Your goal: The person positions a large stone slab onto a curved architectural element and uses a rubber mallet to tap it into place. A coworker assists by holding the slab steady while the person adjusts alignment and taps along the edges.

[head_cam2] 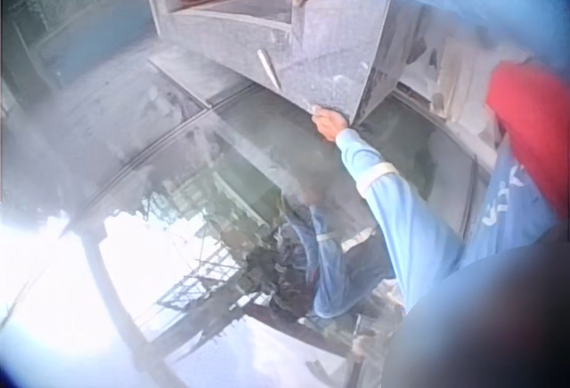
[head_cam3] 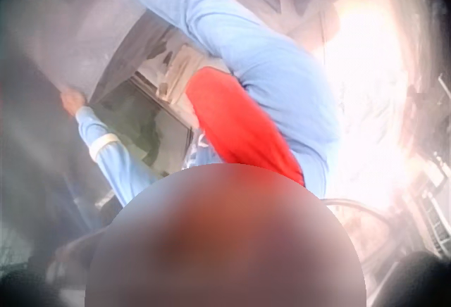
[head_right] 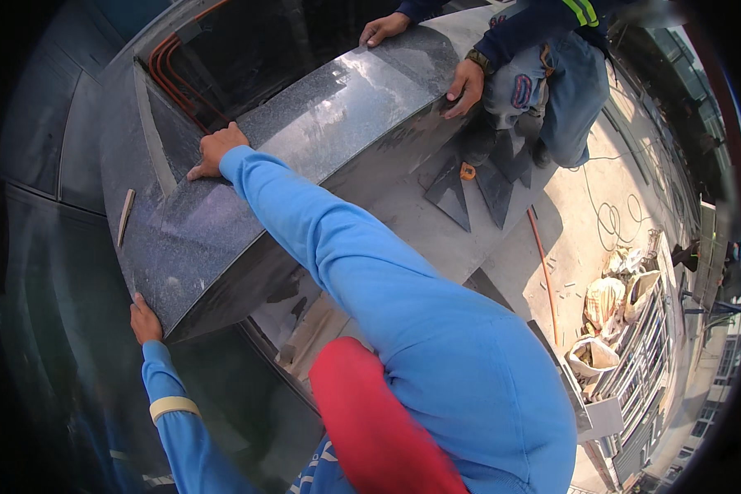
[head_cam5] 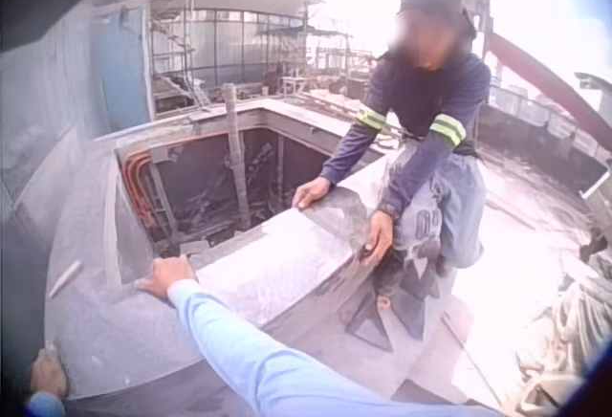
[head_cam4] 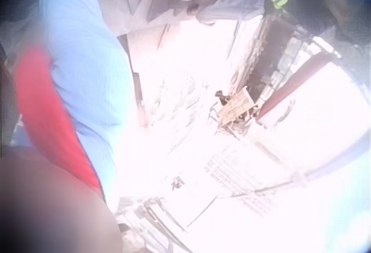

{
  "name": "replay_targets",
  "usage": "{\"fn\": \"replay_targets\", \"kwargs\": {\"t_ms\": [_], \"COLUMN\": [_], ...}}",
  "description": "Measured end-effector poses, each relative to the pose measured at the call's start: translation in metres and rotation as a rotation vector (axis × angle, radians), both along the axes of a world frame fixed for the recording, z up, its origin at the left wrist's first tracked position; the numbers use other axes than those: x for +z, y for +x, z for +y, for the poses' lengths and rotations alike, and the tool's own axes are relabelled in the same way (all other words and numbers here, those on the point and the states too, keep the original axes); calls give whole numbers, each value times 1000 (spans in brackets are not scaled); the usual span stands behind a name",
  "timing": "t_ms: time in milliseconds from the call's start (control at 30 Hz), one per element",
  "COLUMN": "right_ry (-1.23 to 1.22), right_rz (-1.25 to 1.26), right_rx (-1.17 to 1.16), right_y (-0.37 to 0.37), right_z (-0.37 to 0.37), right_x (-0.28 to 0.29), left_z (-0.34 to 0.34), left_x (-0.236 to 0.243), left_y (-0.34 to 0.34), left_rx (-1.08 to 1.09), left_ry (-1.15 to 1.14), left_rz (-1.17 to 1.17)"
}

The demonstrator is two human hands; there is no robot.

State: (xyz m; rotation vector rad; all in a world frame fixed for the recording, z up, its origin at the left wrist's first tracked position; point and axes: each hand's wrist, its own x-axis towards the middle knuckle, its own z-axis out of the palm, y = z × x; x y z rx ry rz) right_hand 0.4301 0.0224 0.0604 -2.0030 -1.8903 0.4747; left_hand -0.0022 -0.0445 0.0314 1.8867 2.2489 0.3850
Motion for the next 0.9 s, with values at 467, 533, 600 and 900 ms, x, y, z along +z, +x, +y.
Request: {"fn": "replay_targets", "kwargs": {"t_ms": [467, 533, 600, 900], "right_ry": [-11, -12, -4, 184], "right_rz": [-77, -44, -60, -62], "right_rx": [22, -1, 20, 36], "right_y": [-10, -10, -10, -8], "right_z": [3, 3, 2, -6], "right_x": [2, 3, 5, 9], "left_z": [-11, -12, -13, -13], "left_x": [14, 16, 19, 22], "left_y": [12, 14, 17, 18], "left_rx": [95, 112, 114, 132], "left_ry": [-10, -22, -22, -70], "left_rz": [14, 15, 7, 82]}}
